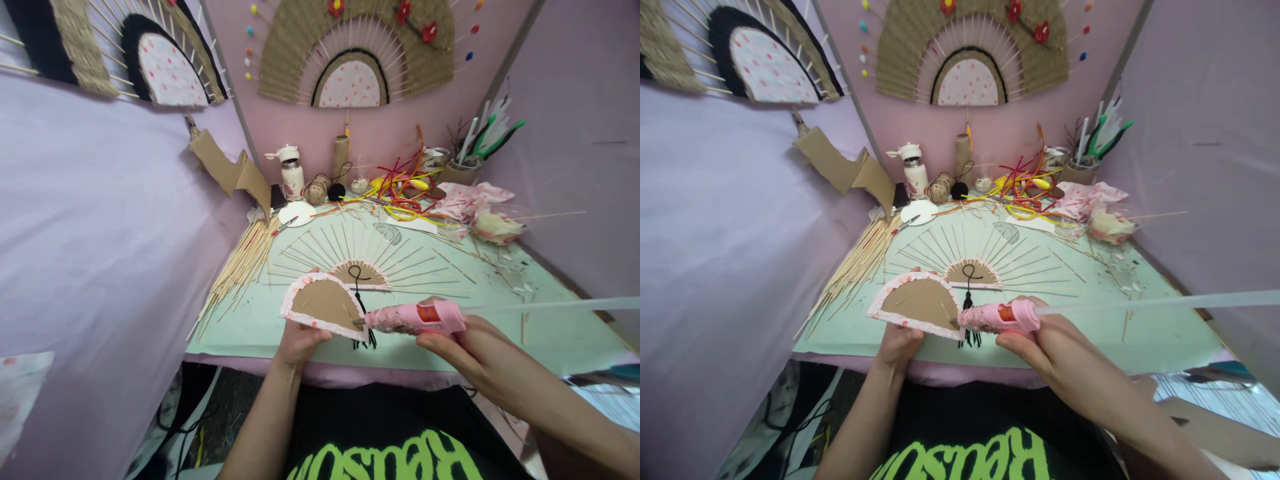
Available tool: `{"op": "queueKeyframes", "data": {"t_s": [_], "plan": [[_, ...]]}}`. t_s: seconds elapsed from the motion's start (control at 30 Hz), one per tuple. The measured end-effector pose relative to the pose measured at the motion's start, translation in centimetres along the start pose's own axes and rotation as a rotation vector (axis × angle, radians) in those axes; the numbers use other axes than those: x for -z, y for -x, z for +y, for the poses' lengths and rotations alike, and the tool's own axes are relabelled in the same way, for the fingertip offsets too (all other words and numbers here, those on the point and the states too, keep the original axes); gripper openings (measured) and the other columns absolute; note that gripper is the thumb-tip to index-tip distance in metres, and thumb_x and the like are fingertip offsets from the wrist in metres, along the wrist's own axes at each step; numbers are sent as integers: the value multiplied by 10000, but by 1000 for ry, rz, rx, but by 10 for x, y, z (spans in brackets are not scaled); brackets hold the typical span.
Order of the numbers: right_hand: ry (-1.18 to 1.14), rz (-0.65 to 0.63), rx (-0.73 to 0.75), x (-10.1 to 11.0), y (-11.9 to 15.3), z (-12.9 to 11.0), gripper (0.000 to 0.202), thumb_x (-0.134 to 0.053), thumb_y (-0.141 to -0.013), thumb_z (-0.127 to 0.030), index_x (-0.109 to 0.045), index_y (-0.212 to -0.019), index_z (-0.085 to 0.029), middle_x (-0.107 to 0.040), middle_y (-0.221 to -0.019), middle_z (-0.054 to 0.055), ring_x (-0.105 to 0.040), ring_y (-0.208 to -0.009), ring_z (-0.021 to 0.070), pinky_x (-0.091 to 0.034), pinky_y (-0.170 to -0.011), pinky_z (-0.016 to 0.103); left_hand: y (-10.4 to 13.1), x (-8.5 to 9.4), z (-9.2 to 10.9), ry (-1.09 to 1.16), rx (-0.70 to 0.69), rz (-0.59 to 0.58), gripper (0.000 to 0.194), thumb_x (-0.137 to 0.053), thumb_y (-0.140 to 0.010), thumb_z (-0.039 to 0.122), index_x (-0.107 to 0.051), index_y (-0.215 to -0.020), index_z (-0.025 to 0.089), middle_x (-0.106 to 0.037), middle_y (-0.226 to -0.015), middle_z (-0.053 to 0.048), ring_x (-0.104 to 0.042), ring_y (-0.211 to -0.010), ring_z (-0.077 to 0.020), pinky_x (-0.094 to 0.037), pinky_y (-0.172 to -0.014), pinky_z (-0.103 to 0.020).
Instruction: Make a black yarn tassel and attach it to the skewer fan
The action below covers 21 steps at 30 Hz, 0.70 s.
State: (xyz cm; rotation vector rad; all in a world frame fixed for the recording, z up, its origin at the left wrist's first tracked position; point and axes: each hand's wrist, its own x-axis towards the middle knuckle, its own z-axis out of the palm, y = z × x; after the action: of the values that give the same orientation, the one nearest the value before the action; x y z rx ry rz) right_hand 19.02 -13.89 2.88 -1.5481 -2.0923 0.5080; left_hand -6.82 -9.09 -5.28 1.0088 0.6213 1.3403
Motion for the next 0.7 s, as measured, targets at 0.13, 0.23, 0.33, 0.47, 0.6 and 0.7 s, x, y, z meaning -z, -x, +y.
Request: {"op": "queueKeyframes", "data": {"t_s": [0.13,0.23,0.33,0.47,0.6,0.7], "plan": [[-25,-19,11,4,0,-4,441,-462,-900,-557,-695,-665,-265,-662,-606,31,-640,-622,221,-562,-595,364,0,-2,3,-15,-16,-8,999,-880,-543,427,-417,-1416,279,-569,-1343,-118,-488,-1289,-328,-444,-1035,-475],[-107,-58,57,8,-6,-15,375,-464,-920,-505,-747,-891,-260,-718,-741,41,-682,-767,235,-574,-717,367,-1,-2,4,-40,-38,-47,1031,-891,-534,404,-395,-1429,279,-562,-1356,-126,-520,-1253,-333,-463,-1009,-475],[-165,-101,89,9,-12,-26,364,-465,-932,-473,-719,-1088,-263,-742,-885,51,-687,-872,236,-558,-828,378,-1,1,3,-47,-30,-113,1016,-890,-546,385,-400,-1429,269,-604,-1303,-131,-569,-1192,-322,-455,-1014,-483],[-180,-119,97,7,-17,-35,381,-447,-940,-470,-713,-1101,-251,-744,-942,62,-685,-855,229,-547,-855,388,-1,2,1,-54,-15,-120,1012,-898,-525,399,-429,-1411,261,-586,-1333,-136,-562,-1202,-329,-455,-1015,-476],[-150,-102,44,4,-17,-35,402,-444,-932,-485,-735,-845,-222,-741,-834,56,-673,-754,216,-560,-760,364,-1,1,2,-11,-20,-122,1000,-903,-527,353,-435,-1407,273,-577,-1348,-125,-565,-1204,-311,-452,-1023,-455],[-127,-98,24,4,-17,-34,429,-435,-929,-491,-715,-748,-221,-732,-789,53,-665,-719,218,-554,-698,354,-1,0,2,4,-14,-127,990,-899,-535,347,-435,-1407,280,-563,-1366,-125,-545,-1230,-319,-434,-1039,-467]]}}
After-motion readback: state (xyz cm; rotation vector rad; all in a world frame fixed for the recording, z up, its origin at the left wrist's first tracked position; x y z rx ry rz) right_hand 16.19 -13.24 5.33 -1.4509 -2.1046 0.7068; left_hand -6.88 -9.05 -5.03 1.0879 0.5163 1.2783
